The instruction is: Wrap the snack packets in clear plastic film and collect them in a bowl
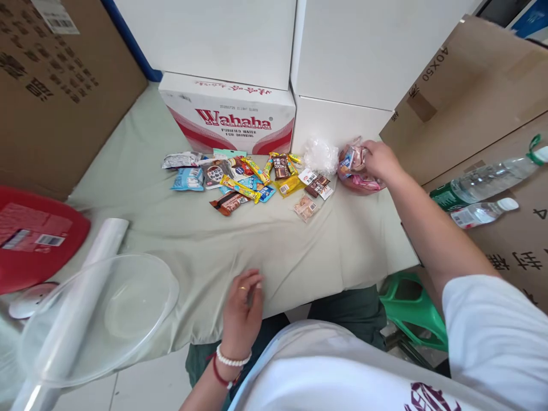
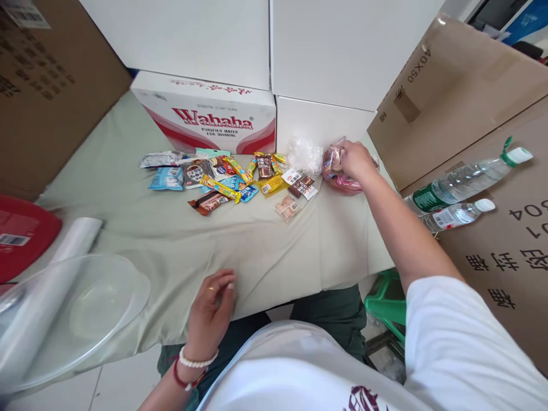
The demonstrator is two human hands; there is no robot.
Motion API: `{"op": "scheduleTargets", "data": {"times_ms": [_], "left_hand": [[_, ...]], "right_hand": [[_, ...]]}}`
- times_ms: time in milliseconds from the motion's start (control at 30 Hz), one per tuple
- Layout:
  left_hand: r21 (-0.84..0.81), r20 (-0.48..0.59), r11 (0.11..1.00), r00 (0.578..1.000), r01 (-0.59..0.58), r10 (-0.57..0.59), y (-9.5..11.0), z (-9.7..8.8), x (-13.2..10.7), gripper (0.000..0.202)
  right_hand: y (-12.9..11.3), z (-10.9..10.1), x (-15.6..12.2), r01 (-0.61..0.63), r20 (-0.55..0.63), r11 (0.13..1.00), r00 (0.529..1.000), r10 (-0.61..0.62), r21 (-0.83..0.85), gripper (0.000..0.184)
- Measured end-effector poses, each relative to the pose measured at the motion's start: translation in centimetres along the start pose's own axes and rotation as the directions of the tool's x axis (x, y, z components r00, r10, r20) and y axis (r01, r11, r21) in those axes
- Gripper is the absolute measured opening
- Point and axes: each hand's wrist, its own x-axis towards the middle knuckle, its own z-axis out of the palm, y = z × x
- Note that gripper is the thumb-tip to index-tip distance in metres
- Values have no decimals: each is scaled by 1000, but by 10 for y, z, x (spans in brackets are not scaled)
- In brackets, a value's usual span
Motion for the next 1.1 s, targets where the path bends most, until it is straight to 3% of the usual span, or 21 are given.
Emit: {"op": "scheduleTargets", "data": {"times_ms": [67, 167, 267, 367, 500, 667, 867, 1033, 1100], "left_hand": [[77, -40, 997, 999, -4, 8, -10, -13, -5, 18], [173, -77, 985, 997, -12, 25, -20, -23, -11, 16], [269, -96, 961, 991, -67, 97, -26, -22, -15, 15], [355, -101, 916, 966, -189, 239, -30, -14, -15, 15], [390, -84, 877, 937, -281, 338, -28, -9, -15, 18], [332, -142, 914, 945, -234, 294, -24, -11, -19, 22], [183, -155, 968, 967, -172, 201, -31, -15, -27, 38], [208, -135, 960, 967, -186, 217, -33, -19, -28, 33], [192, -158, 969, 970, -153, 184, -30, -21, -28, 29]], "right_hand": [[0, -2, 41, 47, 175, 991, 984, -25, -124, 38], [-11, 12, 71, 121, 349, 961, 937, -28, -248, 38], [-20, 30, 78, 47, 229, 951, 973, 25, -304, 42], [-22, 45, 72, -29, 105, 939, 992, 70, -344, 40], [-23, 60, 56, 41, 98, 939, 995, -8, -341, 38], [-29, 51, 41, 24, 80, 941, 997, 3, -338, 37], [-60, 29, 44, 45, -118, 971, 990, -75, -236, 41], [-68, 45, 73, -23, 62, 998, 998, 27, -66, 56], [-65, 47, 79, -56, 56, 998, 997, 55, 13, 45]]}}
